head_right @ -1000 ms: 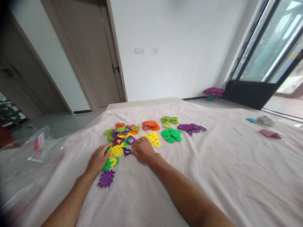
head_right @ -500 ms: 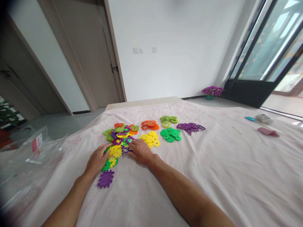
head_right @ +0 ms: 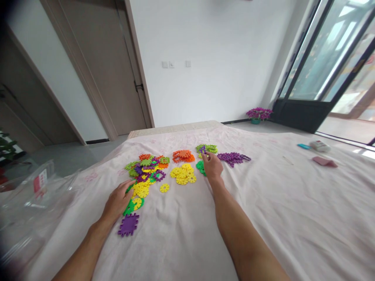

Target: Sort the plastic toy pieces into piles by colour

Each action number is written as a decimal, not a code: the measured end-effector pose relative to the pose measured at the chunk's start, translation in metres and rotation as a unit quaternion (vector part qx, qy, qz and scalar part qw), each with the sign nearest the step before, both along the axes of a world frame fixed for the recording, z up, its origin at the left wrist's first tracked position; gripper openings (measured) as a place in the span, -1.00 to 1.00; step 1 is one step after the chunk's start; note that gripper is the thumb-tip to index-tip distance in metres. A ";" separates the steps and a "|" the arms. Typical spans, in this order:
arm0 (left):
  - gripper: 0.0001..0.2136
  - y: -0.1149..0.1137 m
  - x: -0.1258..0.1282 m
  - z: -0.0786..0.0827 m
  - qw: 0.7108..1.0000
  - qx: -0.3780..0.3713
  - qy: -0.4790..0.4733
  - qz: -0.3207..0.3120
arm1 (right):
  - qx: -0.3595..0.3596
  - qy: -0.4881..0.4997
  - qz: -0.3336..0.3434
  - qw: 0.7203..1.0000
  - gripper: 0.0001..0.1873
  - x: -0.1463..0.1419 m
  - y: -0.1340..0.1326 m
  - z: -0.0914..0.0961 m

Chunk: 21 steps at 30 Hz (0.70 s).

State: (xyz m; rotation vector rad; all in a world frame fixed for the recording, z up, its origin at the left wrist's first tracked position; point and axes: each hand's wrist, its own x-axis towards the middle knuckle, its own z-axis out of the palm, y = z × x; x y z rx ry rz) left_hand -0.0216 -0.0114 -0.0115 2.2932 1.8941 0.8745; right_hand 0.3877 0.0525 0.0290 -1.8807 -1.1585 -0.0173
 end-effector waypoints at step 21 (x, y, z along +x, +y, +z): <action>-0.62 0.001 0.000 -0.001 1.000 0.001 0.004 -0.002 | 0.069 -0.143 0.266 0.951 -0.70 -0.064 -0.012 -0.007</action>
